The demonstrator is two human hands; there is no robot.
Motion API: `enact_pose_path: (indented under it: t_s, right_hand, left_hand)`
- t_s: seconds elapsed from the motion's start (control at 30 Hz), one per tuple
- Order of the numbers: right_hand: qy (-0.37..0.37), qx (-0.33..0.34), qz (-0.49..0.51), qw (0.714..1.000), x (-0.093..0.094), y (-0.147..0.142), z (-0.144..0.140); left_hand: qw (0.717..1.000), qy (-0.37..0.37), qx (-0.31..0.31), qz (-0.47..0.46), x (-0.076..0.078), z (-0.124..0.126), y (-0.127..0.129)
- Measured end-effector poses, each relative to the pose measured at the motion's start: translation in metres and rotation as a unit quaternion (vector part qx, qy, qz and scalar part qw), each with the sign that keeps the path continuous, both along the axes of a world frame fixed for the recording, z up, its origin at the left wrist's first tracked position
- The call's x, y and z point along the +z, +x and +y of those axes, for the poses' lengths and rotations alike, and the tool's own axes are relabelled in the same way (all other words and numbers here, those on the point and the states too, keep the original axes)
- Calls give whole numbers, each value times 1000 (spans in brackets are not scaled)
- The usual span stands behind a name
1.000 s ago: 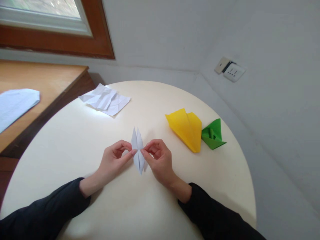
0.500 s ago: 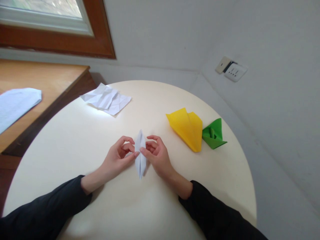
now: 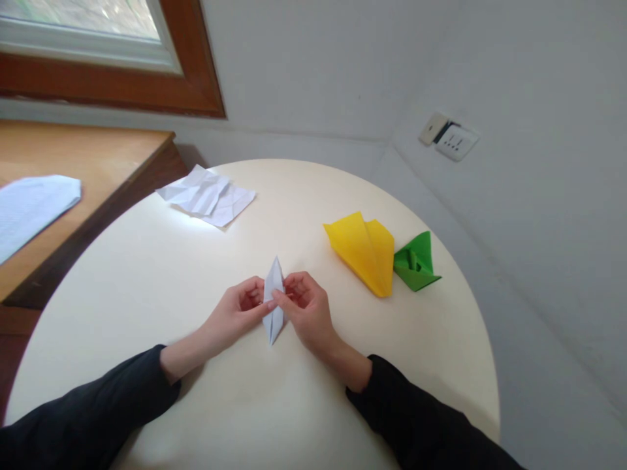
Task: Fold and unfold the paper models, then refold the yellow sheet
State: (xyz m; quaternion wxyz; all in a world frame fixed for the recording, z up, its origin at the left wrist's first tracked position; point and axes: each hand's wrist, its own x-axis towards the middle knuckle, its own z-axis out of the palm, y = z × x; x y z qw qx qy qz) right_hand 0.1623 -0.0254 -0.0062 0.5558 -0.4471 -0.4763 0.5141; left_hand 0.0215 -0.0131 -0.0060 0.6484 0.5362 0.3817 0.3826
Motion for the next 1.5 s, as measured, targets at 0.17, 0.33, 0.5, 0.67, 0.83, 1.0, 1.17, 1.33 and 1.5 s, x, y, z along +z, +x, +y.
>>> enact_pose_path:
  t_s: [0.17,0.33,0.5,0.67,0.83,1.0,1.17,1.33,1.5]
  right_hand:
    - [7,14,-37,999,6,2,0]
    - [19,-23,-37,999,4,4,1]
    - [34,-66,1,997,-3,8,5]
    - [25,-73,-1,997,-4,9,6]
    - [18,-64,26,997,-4,8,7]
    - [15,-85,51,995,-4,9,8]
    - [21,-98,44,994,-5,11,7]
    - [18,-85,52,995,-4,12,8]
    - [-17,-43,86,995,3,14,10]
  left_hand:
    - [998,33,-28,46,-2,-1,-1]
    - [996,30,-63,57,0,-2,-2]
    - [994,-10,-104,35,3,-1,-3]
    - [994,-26,-103,10,5,0,-3]
    - [993,-38,-106,21,5,-1,-4]
    - [986,-107,-123,-20,8,-3,-4]
    - [982,-143,-121,-30,11,-2,-4]
    - [980,-149,-126,-32,12,-1,-5]
    - [972,-176,-138,-72,6,4,-9]
